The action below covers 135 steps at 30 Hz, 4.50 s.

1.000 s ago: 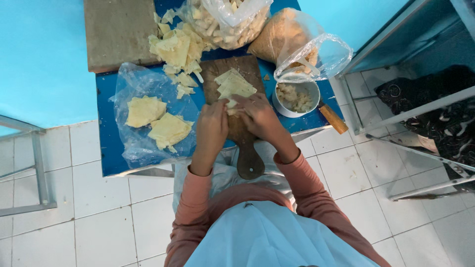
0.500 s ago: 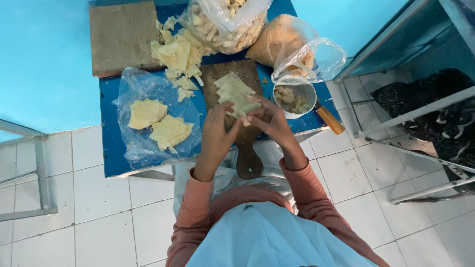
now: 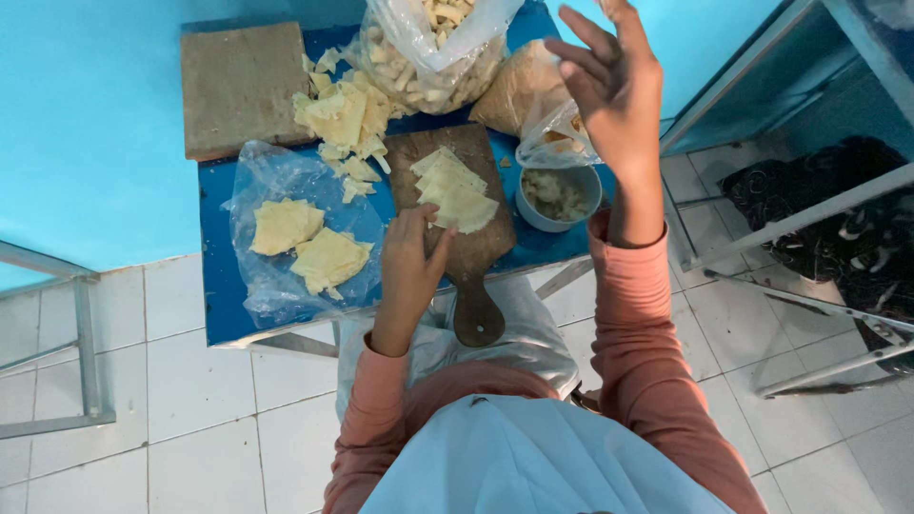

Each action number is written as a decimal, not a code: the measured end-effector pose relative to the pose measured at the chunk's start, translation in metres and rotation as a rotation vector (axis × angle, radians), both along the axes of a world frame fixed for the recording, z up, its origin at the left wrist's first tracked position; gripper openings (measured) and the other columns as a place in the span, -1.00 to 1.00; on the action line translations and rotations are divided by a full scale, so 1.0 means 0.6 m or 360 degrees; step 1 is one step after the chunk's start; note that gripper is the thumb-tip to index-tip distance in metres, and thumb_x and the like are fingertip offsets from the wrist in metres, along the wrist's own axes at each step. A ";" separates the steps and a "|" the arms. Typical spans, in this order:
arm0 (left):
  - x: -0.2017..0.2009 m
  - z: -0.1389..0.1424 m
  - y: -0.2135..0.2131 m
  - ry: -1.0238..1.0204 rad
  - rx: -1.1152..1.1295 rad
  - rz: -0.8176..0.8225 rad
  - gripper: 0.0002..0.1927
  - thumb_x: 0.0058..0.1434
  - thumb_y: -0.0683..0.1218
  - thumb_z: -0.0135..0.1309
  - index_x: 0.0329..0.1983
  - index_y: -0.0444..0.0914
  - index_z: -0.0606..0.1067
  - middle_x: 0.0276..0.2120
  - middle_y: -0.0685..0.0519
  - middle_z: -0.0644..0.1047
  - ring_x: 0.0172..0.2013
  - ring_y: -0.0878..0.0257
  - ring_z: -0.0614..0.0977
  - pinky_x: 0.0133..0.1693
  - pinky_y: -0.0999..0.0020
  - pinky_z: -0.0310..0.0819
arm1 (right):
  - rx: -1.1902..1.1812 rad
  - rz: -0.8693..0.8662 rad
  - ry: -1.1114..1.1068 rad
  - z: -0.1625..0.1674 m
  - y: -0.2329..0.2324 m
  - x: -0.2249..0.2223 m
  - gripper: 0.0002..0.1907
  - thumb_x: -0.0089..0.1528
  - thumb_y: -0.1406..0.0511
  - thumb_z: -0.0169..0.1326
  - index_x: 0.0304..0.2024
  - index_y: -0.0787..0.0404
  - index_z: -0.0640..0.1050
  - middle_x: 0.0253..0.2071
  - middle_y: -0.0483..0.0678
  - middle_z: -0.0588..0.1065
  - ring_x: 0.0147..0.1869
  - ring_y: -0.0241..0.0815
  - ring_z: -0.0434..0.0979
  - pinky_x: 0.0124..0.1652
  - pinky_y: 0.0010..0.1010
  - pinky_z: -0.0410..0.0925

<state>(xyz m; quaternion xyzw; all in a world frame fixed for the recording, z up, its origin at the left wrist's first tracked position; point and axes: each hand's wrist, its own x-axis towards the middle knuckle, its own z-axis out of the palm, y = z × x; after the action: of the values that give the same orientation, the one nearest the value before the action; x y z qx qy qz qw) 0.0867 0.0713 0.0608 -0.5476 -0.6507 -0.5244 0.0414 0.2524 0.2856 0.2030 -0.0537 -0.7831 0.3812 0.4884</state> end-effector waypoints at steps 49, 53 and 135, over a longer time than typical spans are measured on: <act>-0.005 -0.032 0.027 -0.0236 -0.0314 -0.0059 -0.71 0.24 -0.28 0.07 -0.05 -0.30 0.26 -0.29 -0.30 0.52 -0.21 -0.31 0.57 -0.26 -0.12 0.38 | -0.0564 -0.0772 0.0378 -0.218 0.004 0.131 -0.85 0.40 0.57 0.05 0.02 0.41 0.49 -0.17 0.17 0.64 -0.30 -0.25 0.61 -0.25 -0.47 0.48; -0.013 -0.034 0.001 -0.0217 -0.0431 -0.0102 -0.69 0.23 -0.27 0.08 -0.03 -0.29 0.27 -0.25 -0.28 0.53 -0.19 -0.31 0.57 -0.25 -0.11 0.40 | -0.0793 -0.0483 0.0377 -0.257 -0.065 0.125 -0.83 0.39 0.55 0.05 0.04 0.40 0.51 -0.16 0.15 0.60 -0.20 -0.23 0.63 -0.24 -0.46 0.49; 0.009 -0.023 -0.002 -0.0455 -0.0145 -0.0101 -0.82 0.30 -0.26 0.05 -0.08 -0.36 0.35 -0.23 -0.23 0.52 -0.30 -0.13 0.65 -0.34 0.12 0.50 | -0.0747 -0.0660 0.0270 -0.290 -0.139 0.059 -0.89 0.42 0.53 -0.02 -0.04 0.30 0.36 -0.10 0.18 0.61 -0.24 -0.24 0.66 -0.21 -0.47 0.53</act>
<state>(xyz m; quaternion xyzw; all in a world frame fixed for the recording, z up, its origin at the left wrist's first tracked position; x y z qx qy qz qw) 0.0919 0.0698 0.0470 -0.4891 -0.6555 -0.5679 -0.0932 0.2878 0.2022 0.0290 -0.2913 -0.6026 0.4469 0.5935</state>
